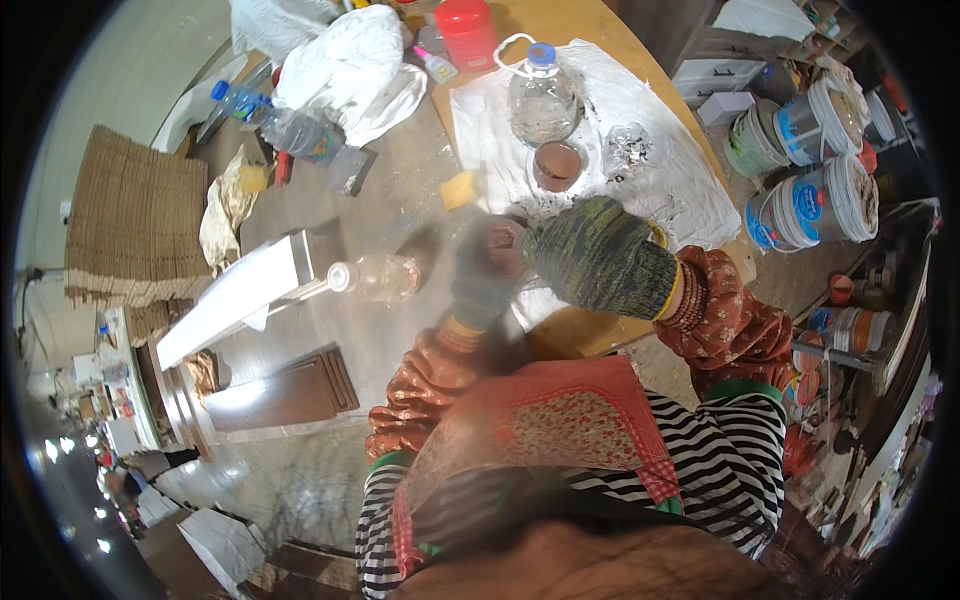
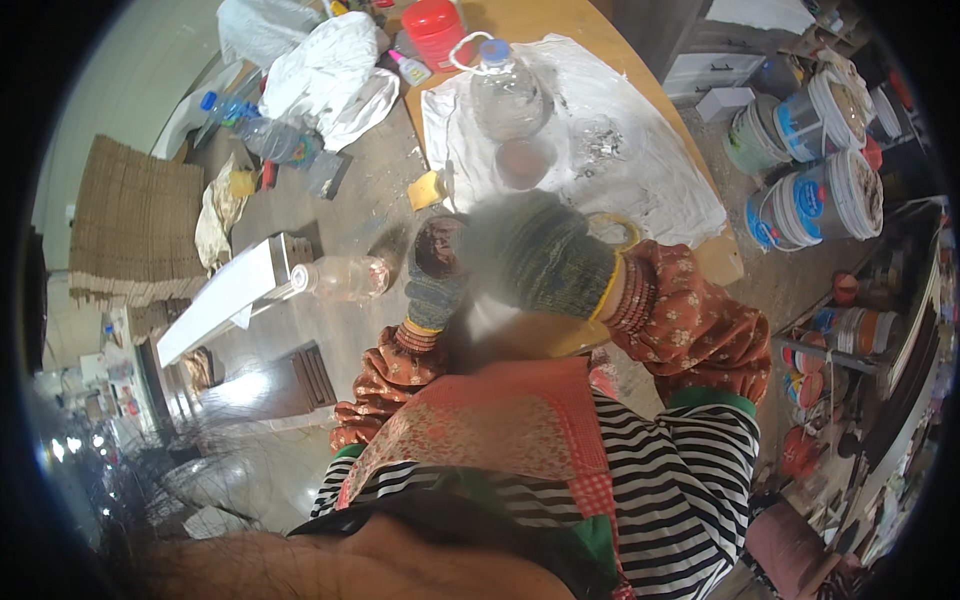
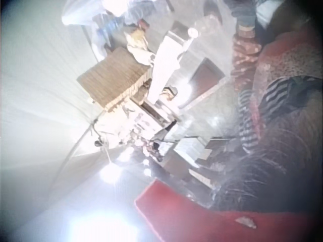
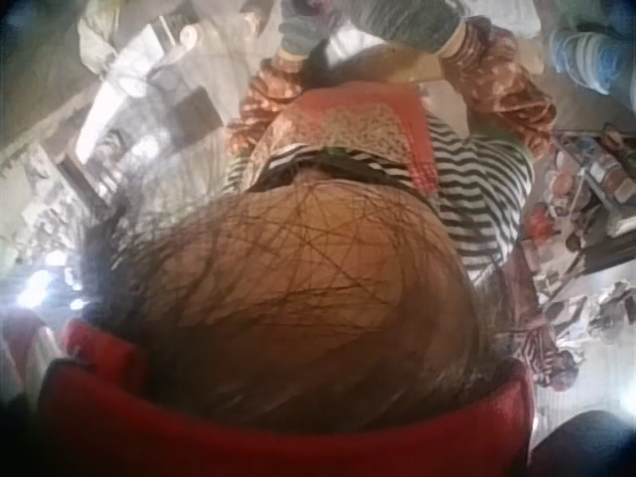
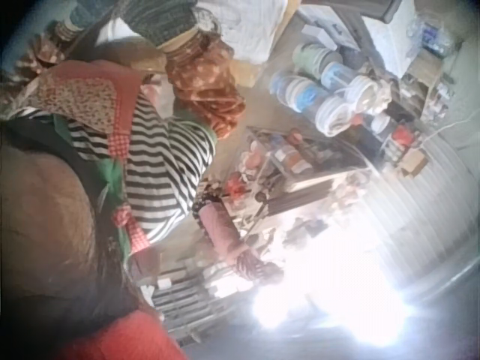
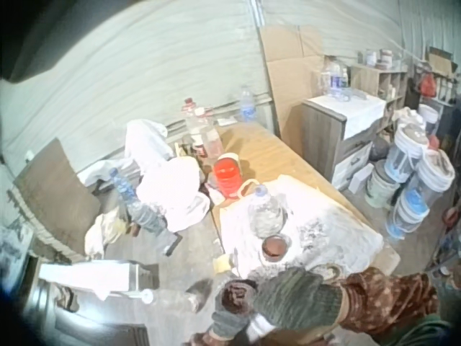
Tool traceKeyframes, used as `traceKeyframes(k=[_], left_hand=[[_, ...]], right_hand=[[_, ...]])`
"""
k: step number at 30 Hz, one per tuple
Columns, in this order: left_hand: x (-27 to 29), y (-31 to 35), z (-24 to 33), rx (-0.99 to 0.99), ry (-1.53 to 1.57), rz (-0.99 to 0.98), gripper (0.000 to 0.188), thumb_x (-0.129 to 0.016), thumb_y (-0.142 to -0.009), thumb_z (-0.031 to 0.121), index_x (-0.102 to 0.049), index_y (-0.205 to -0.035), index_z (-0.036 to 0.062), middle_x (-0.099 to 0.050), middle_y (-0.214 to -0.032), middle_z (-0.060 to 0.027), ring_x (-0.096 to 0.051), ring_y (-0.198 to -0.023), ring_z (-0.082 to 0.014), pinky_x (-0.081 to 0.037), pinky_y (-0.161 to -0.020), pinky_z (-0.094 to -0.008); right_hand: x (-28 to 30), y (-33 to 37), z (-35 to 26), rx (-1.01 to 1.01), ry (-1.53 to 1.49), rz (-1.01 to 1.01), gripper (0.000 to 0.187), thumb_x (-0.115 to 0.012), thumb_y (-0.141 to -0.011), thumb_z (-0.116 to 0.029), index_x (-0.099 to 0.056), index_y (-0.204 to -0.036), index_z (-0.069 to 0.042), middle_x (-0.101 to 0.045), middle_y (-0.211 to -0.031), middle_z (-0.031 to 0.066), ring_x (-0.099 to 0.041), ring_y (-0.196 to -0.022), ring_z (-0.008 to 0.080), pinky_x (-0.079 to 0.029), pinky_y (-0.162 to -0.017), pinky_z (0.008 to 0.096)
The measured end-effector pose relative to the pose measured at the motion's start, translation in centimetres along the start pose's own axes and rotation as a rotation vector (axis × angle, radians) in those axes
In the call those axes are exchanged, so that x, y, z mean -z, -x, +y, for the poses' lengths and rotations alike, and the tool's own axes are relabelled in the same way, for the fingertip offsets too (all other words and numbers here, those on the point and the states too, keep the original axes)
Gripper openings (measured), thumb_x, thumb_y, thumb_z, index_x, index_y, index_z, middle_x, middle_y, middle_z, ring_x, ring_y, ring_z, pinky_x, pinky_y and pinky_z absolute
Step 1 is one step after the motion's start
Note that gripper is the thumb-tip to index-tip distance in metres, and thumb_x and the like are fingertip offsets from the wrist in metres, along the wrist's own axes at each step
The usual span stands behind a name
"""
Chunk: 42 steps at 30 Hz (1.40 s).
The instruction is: The person wipes a long wooden plank with a cloth on a workbench, repeatedly flipping and repositioning the plank to clean both sides. The person also wipes a small wooden block with the same cloth.
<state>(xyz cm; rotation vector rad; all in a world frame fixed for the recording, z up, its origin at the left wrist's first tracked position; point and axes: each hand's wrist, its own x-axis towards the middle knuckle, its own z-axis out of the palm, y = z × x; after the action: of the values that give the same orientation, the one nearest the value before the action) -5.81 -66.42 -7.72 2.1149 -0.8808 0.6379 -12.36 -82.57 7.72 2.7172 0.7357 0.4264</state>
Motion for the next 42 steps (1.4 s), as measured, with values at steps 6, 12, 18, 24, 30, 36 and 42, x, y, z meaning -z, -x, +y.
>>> traceKeyframes(k=[6, 12, 18, 24, 30, 36, 42], left_hand=[[3.7, 2.5, 0.1, -0.066, 0.031, 0.161, 0.053, -0.061, -0.088, 0.030, -0.041, -0.126, -0.0017, -0.055, -0.115, -0.0097, -0.059, -0.085, -0.0158, -0.047, -0.062, -0.0220], [8.8, 3.9, 1.7, 0.209, 0.487, 0.149, 0.054, -0.077, -0.066, -0.002, -0.049, -0.113, 0.0047, -0.062, -0.093, -0.0055, -0.060, -0.085, -0.0141, -0.050, -0.069, -0.0256], [11.1, 8.1, 0.8, 0.448, 0.200, 0.106, 0.044, -0.076, -0.071, 0.011, -0.053, -0.109, 0.0080, -0.063, -0.091, -0.0054, -0.062, -0.082, -0.0167, -0.051, -0.070, -0.0273], [15.1, 11.7, 1.4, 0.515, 0.034, 0.340, 0.036, -0.073, -0.076, 0.013, -0.056, -0.108, 0.0072, -0.064, -0.090, -0.0056, -0.063, -0.082, -0.0220, -0.052, -0.070, -0.0335], [18.6, 14.5, 1.1, 0.483, 0.244, 0.371, 0.035, -0.073, -0.077, 0.011, -0.057, -0.108, 0.0040, -0.064, -0.100, -0.0094, -0.064, -0.085, -0.0247, -0.052, -0.074, -0.0329], [18.9, 19.2, 1.2, 0.646, 0.368, 0.542, 0.032, -0.073, -0.078, 0.011, -0.060, -0.106, 0.0051, -0.066, -0.092, -0.0075, -0.065, -0.080, -0.0210, -0.053, -0.070, -0.0302], [20.7, 19.0, 2.4, 0.745, 0.060, 0.631, 0.027, -0.073, -0.076, 0.010, -0.063, -0.101, 0.0080, -0.066, -0.091, -0.0056, -0.065, -0.078, -0.0203, -0.052, -0.068, -0.0313]], right_hand=[[2.9, -0.4, -2.6, 0.211, 0.388, 0.137, 0.025, -0.044, -0.094, -0.022, -0.061, -0.094, -0.004, -0.059, -0.067, 0.0178, -0.058, -0.054, 0.0294, -0.047, -0.041, 0.0433], [3.7, -2.3, -5.6, 0.206, -0.163, 0.034, 0.021, -0.047, -0.091, -0.019, -0.060, -0.089, -0.002, -0.056, -0.063, 0.0136, -0.056, -0.051, 0.0261, -0.047, -0.043, 0.0406], [2.9, -5.0, -8.8, 0.498, -0.328, 0.043, 0.018, -0.053, -0.081, -0.019, -0.061, -0.084, -0.002, -0.056, -0.062, 0.0098, -0.056, -0.051, 0.0209, -0.046, -0.047, 0.0392], [1.7, -7.1, -13.3, 0.508, -0.731, 0.083, 0.021, -0.054, -0.078, -0.021, -0.062, -0.079, -0.002, -0.055, -0.061, 0.0110, -0.054, -0.053, 0.0223, -0.044, -0.048, 0.0417], [-0.4, -8.5, -19.9, 0.601, 0.236, 0.299, 0.018, -0.053, -0.077, -0.015, -0.060, -0.073, 0.000, -0.049, -0.051, 0.0123, -0.048, -0.043, 0.0230, -0.037, -0.038, 0.0417], [1.7, -7.6, -25.9, 0.354, 0.123, -0.265, 0.025, -0.049, -0.079, -0.025, -0.062, -0.079, -0.004, -0.057, -0.083, 0.0130, -0.056, -0.083, 0.0305, -0.045, -0.081, 0.0549], [3.9, -12.4, -23.1, 0.804, -0.155, -0.074, 0.025, -0.051, -0.078, -0.022, -0.065, -0.073, -0.001, -0.058, -0.065, 0.0151, -0.057, -0.059, 0.0340, -0.049, -0.058, 0.0541]])
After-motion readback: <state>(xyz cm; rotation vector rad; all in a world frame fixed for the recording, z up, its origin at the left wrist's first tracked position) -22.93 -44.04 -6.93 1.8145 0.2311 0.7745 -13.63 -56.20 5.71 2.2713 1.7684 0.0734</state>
